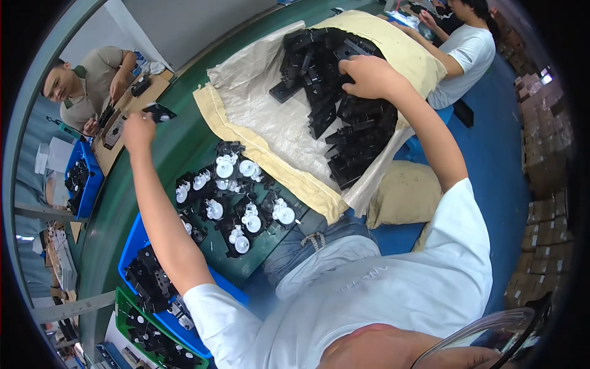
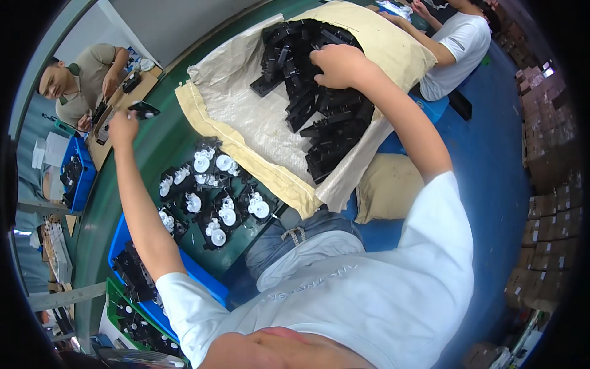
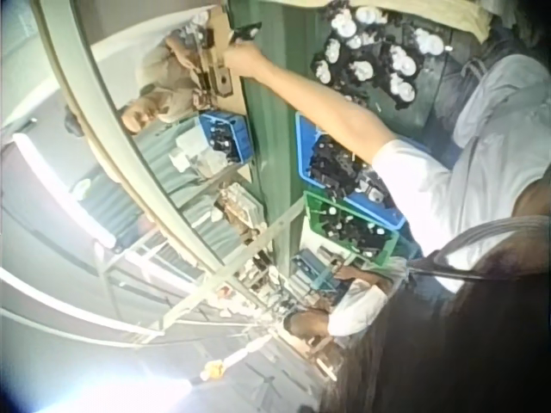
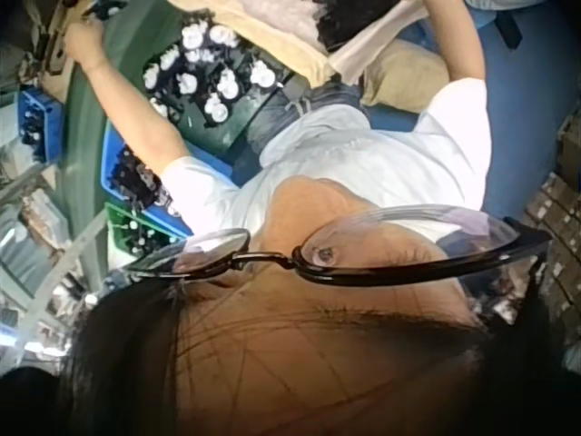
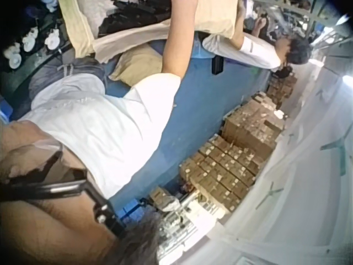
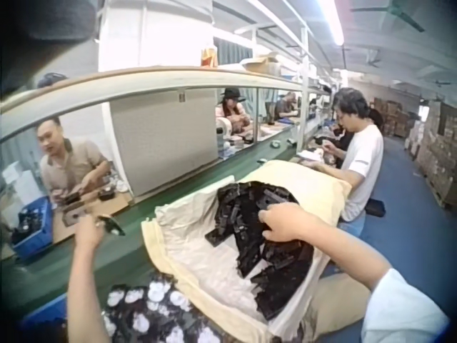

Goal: The person assembles mechanical modules by picking up gear assemblies and plastic housings, pressing the housings onto the gear units by hand, and placing the assembled components into a bin.

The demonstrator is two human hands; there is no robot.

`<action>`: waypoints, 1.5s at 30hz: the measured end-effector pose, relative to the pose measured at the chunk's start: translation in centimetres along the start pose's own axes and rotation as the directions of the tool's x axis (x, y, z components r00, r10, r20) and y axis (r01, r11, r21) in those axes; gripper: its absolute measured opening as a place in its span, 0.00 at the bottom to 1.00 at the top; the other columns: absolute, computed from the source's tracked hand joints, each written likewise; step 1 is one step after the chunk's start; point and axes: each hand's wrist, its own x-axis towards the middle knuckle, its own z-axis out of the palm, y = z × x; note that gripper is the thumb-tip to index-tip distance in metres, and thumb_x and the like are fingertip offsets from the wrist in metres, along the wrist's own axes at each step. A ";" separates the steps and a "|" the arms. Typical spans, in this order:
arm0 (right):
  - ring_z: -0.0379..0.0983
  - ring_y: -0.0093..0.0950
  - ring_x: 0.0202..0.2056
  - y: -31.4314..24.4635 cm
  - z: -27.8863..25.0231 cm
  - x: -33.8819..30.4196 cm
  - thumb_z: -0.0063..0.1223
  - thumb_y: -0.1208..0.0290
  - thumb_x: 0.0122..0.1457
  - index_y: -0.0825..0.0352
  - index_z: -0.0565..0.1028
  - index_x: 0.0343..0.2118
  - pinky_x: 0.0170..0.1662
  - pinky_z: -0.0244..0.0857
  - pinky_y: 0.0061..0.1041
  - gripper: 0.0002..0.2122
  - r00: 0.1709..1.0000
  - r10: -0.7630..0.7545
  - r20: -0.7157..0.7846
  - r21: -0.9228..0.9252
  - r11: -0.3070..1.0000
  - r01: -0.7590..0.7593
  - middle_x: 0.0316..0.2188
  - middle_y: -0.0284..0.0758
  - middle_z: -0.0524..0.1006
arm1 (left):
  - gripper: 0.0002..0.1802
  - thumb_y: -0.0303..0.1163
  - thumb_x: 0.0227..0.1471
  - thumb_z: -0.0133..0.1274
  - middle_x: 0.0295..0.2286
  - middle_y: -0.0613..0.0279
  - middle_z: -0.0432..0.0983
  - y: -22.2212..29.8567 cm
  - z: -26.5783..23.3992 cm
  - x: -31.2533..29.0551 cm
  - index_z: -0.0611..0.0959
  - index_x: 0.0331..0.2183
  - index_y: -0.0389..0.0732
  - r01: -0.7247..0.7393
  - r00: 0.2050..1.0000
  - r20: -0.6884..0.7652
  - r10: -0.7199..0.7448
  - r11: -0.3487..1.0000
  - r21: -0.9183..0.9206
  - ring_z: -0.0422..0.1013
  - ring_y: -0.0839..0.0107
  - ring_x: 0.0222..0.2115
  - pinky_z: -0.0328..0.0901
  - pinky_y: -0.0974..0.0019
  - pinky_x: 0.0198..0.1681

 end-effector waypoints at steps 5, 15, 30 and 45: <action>0.70 0.38 0.41 -4.3 1.3 -3.1 0.60 0.63 0.47 0.67 0.76 0.40 0.47 0.65 0.33 0.18 0.891 -0.411 0.191 0.185 0.907 0.378 0.39 0.39 0.75 | 0.19 0.43 0.51 0.53 0.27 0.52 0.80 1.8 -9.2 -5.1 0.85 0.33 0.36 0.174 0.968 -0.128 -0.218 0.942 -0.287 0.75 0.55 0.27 0.69 0.59 0.31; 0.73 0.37 0.43 -2.0 5.3 0.5 0.65 0.67 0.45 0.63 0.67 0.57 0.50 0.62 0.32 0.33 0.625 -0.616 0.479 0.274 0.782 0.560 0.48 0.35 0.76 | 0.15 0.36 0.52 0.53 0.22 0.61 0.76 12.5 -15.3 -20.4 0.84 0.31 0.32 0.034 0.930 -0.100 -0.354 0.354 -0.935 0.67 0.75 0.24 0.63 0.73 0.30; 0.74 0.26 0.34 -4.6 2.0 -7.6 0.51 0.65 0.58 0.64 0.63 0.54 0.32 0.70 0.15 0.22 0.951 -0.296 -0.091 0.952 -0.305 -0.003 0.46 0.42 0.75 | 0.14 0.31 0.61 0.36 0.26 0.62 0.65 16.0 -9.1 -29.2 0.67 0.23 0.40 -0.347 0.812 -0.134 -0.568 -0.286 -0.893 0.58 0.73 0.28 0.56 0.70 0.38; 0.54 0.47 0.62 -20.4 8.6 -12.0 0.47 0.69 0.56 0.57 0.58 0.51 0.52 0.68 0.47 0.20 0.966 -0.087 -0.242 0.322 -0.947 -0.004 0.65 0.48 0.48 | 0.14 0.32 0.61 0.36 0.26 0.62 0.64 14.0 -9.0 -32.6 0.67 0.23 0.39 -0.233 0.752 -0.038 -0.658 -0.212 -0.949 0.57 0.73 0.29 0.56 0.70 0.38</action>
